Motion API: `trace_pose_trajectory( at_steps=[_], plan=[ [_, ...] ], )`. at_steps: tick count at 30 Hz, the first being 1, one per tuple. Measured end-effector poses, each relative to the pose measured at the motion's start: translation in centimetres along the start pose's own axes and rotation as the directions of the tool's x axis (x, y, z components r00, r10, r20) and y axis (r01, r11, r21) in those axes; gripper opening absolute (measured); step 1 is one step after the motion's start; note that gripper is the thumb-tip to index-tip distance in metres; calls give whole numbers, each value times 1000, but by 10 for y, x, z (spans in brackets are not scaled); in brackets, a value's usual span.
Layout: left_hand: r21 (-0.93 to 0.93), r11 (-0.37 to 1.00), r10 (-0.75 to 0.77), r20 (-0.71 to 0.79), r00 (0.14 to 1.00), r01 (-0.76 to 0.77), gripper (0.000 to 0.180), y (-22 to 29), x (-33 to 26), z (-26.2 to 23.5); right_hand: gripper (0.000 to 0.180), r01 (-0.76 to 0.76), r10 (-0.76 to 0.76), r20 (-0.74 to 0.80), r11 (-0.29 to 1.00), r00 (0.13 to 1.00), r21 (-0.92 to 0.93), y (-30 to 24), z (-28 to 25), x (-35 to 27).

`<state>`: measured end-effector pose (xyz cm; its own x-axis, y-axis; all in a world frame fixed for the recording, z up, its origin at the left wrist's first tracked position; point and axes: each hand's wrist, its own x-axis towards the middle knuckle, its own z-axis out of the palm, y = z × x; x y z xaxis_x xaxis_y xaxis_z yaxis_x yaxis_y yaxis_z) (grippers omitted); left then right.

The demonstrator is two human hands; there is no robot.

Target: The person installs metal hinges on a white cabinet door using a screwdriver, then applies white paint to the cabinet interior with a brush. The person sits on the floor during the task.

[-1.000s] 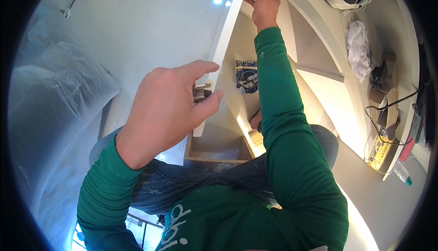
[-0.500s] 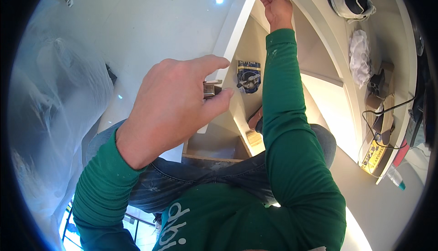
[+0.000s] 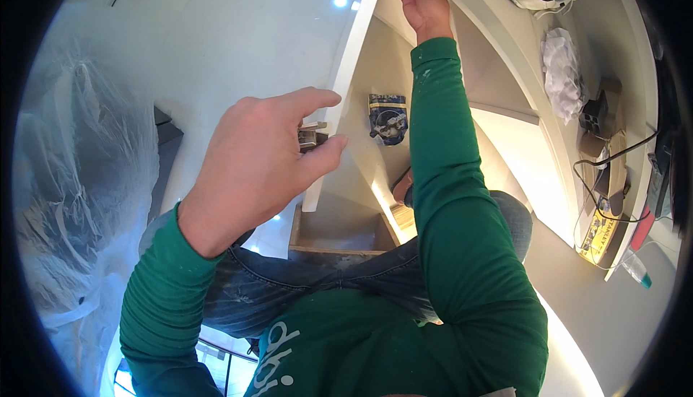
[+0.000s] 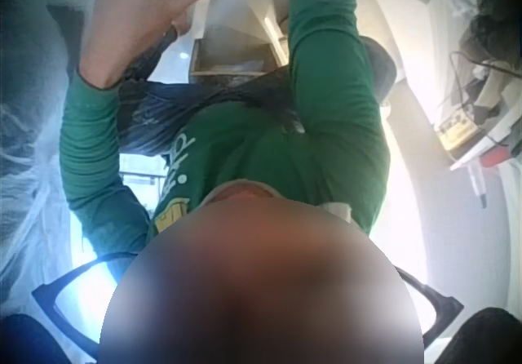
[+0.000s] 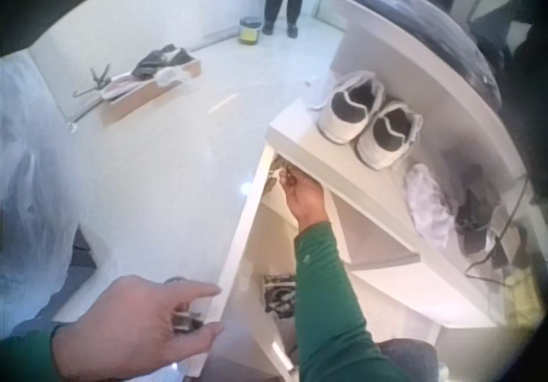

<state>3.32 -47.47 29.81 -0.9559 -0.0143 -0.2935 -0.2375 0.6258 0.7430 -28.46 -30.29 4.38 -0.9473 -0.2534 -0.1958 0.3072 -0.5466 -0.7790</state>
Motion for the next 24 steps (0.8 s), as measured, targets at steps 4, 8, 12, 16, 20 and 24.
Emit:
trace_pose_trajectory(
  at_steps=[4,8,12,16,20,24],
  plan=[
    [7,1000,-6,22,1000,6,37,2,3,-1,16,47,-47,-41,999,998,-19,-3,11,-16],
    [28,999,-23,48,999,21,37,3,4,-1,17,73,-47,-151,983,987,167,3,11,-17],
    [7,999,-38,41,998,38,37,4,6,0,15,66,4,-172,915,985,398,19,4,-3],
    [10,999,-39,41,998,39,37,4,5,-1,29,119,-101,-64,830,993,544,34,4,3],
    [19,999,-31,55,998,30,36,3,5,-1,21,188,-166,-229,979,959,74,35,18,-8],
    [-23,999,-26,21,999,27,38,2,6,4,20,212,-271,-244,947,931,-242,25,38,-24]
  ],
)
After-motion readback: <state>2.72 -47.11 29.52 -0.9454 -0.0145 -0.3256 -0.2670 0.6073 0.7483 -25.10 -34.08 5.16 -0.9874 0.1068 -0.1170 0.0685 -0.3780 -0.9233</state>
